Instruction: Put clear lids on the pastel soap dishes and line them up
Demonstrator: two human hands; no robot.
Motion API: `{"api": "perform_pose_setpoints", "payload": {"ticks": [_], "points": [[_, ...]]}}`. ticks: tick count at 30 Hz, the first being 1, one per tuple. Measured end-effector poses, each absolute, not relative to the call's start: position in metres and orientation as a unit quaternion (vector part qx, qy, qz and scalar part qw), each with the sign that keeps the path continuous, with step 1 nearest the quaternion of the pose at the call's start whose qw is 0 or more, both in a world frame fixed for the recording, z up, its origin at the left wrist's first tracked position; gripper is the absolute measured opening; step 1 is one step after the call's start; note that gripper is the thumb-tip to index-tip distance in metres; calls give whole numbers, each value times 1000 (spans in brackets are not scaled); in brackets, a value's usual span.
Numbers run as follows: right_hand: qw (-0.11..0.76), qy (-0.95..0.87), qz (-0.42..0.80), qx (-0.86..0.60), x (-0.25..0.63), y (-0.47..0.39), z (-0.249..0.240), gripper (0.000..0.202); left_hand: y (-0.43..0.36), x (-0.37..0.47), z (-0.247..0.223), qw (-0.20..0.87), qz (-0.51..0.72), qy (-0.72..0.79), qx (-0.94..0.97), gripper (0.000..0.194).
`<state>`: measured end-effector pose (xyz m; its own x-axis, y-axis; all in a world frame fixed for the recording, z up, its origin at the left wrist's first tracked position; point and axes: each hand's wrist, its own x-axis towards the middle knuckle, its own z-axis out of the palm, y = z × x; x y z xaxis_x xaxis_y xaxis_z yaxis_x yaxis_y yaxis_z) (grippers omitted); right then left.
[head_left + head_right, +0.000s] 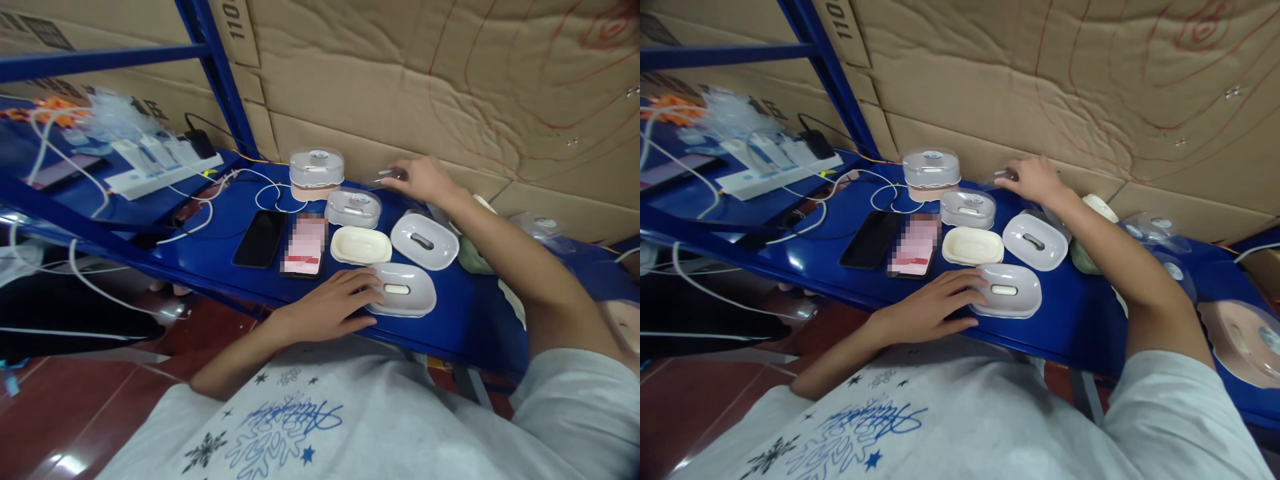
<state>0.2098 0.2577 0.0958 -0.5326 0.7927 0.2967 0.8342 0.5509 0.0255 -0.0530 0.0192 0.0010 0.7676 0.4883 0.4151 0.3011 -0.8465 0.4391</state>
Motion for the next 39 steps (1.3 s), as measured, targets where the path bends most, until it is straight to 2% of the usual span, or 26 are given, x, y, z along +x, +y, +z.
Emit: {"api": "perform_pose_setpoints", "payload": {"ticks": [4,7,8,10,12,15,17,20,25,31,39], "points": [[242,-851,-170,-434,228,191,129,56,19,-53,-2,162,286,213,920,24],[334,-841,-173,-389,246,119,130,51,18,-52,-2,141,322,204,914,20],[340,-843,-165,-382,252,94,123,48,17,-52,-2,129,335,205,910,20],[328,-853,-149,-377,262,50,102,44,15,-52,0,106,364,218,899,22],[315,-860,-114,-384,270,21,76,45,14,-52,2,96,381,237,888,32],[290,-866,-79,-399,274,8,44,47,15,-51,3,100,365,253,891,53],[246,-882,-64,-396,272,11,33,52,16,-51,2,99,344,252,899,59],[176,-914,-40,-364,269,16,27,62,17,-50,2,98,335,250,903,50],[139,-942,-21,-305,269,14,28,81,17,-51,3,107,341,250,900,37],[133,-961,4,-241,266,12,26,77,19,-52,-2,119,359,241,894,33],[150,-961,-30,-231,264,14,26,83,22,-53,-8,101,367,225,897,28]]}}
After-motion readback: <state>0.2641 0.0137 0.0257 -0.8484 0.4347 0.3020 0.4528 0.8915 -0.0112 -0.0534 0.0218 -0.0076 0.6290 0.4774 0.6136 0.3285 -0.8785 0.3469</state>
